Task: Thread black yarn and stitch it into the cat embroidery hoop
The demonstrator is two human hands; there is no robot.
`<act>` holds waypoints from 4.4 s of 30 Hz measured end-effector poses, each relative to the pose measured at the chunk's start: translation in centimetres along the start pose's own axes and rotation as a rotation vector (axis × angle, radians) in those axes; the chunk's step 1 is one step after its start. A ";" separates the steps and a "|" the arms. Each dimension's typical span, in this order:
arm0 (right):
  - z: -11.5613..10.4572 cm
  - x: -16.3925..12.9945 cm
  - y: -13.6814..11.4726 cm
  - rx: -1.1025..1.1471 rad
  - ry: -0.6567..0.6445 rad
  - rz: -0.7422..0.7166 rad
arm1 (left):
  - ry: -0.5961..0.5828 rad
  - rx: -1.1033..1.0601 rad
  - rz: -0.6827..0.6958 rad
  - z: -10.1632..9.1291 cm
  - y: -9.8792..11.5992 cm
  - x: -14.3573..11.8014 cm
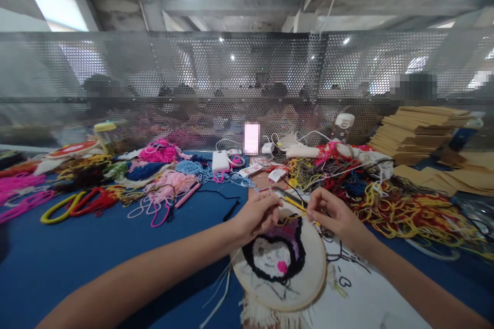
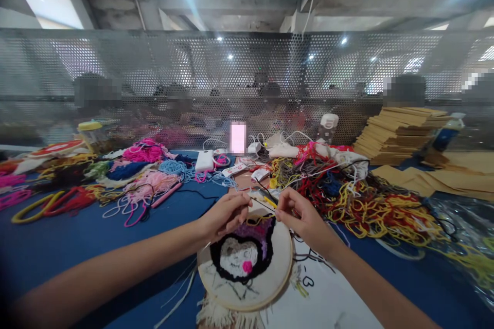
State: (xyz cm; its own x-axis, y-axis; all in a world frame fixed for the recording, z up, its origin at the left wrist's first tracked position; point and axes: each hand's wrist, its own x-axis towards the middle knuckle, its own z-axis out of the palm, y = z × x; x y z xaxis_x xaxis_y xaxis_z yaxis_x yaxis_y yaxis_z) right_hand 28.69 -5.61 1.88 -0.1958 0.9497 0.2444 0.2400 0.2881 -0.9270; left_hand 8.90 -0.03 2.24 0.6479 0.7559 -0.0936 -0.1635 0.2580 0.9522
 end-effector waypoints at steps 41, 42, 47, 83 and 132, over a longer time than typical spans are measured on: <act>-2.5 1.0 -0.2 0.045 0.212 -0.050 | -0.437 0.520 -0.240 0.9 1.7 -2.3; -2.5 0.8 -0.8 0.055 0.246 -0.074 | -0.339 0.526 -0.228 0.5 1.3 -1.9; -1.0 -0.4 -2.3 0.106 0.099 -0.042 | 0.034 0.364 0.023 -1.7 1.8 0.4; 0.1 -0.3 -1.3 0.257 -0.083 0.027 | 0.009 1.118 0.423 -2.5 3.9 0.3; -0.5 0.0 -1.9 0.327 0.247 0.101 | -0.088 0.656 0.114 -2.5 3.7 0.4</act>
State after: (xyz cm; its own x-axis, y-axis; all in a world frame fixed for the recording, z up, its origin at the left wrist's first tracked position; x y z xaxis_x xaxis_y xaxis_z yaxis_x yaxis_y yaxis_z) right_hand 28.68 -6.12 3.73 0.0562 0.9835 0.1719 -0.0758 0.1759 -0.9815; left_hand 6.65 2.73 5.03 0.7160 0.6980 0.0152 0.2340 -0.2604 0.9367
